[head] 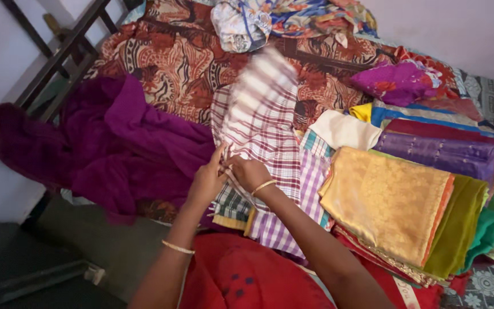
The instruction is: The person folds several small pieces of cloth by hand on a bed and then places them on a shelf inside a closet.
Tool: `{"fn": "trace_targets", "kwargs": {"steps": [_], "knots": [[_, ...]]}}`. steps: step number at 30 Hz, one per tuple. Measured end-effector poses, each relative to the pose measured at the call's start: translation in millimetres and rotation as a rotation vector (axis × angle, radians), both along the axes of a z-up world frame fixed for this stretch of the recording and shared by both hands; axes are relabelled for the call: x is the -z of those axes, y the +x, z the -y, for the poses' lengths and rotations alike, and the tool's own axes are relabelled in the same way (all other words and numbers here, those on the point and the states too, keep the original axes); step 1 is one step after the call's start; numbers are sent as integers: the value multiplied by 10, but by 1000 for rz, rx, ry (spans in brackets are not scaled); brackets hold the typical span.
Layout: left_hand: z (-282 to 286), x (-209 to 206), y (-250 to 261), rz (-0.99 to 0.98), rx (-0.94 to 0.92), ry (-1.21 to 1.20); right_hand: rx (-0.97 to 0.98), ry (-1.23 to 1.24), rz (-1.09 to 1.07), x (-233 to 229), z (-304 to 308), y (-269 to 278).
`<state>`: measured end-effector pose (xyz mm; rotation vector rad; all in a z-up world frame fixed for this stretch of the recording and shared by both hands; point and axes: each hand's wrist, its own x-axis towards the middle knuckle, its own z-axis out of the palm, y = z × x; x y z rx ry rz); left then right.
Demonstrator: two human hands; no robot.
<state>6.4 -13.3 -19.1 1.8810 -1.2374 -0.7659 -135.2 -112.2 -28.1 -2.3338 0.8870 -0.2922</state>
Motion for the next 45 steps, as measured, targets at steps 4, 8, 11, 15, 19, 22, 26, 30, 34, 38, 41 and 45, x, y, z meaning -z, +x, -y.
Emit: {"fn": "trace_targets", "kwargs": {"steps": [4,8,11,15,19,22,26,30,34,38,41,45], "knots": [[-20,360,60,-110,-3,-142,79,119,141,-36,-120,31],[-8,456,68,-55,-17,-107,182,385,371,5,-235,15],[1,281,24,-115,-106,9,255,142,405,144,-324,-201],[59,45,44,-54,-143,-107,442,-42,-149,550,-248,-602],[152,-44,131,-65,-149,-281,705,-250,68,1000,-215,-1323],[205,-55,305,-76,-147,-242,1119,338,120,1261,-3,-1720],[487,-244,659,-42,-76,-219,899,78,-201,1092,867,-2096],[1048,-1172,988,202,1,-432,590,-338,331,-271,1707,-2189],[1416,-2498,1014,226,24,-845,747,-287,480,-2391,1607,-2210],[1626,-3319,943,362,27,-1133,470,-735,573,-3637,1429,-2482],[2095,-3399,957,209,196,-882,436,-954,-108,-3701,2033,-2695],[2908,-3063,758,227,188,-701,519,-818,-362,-3509,2735,-3018]]}}
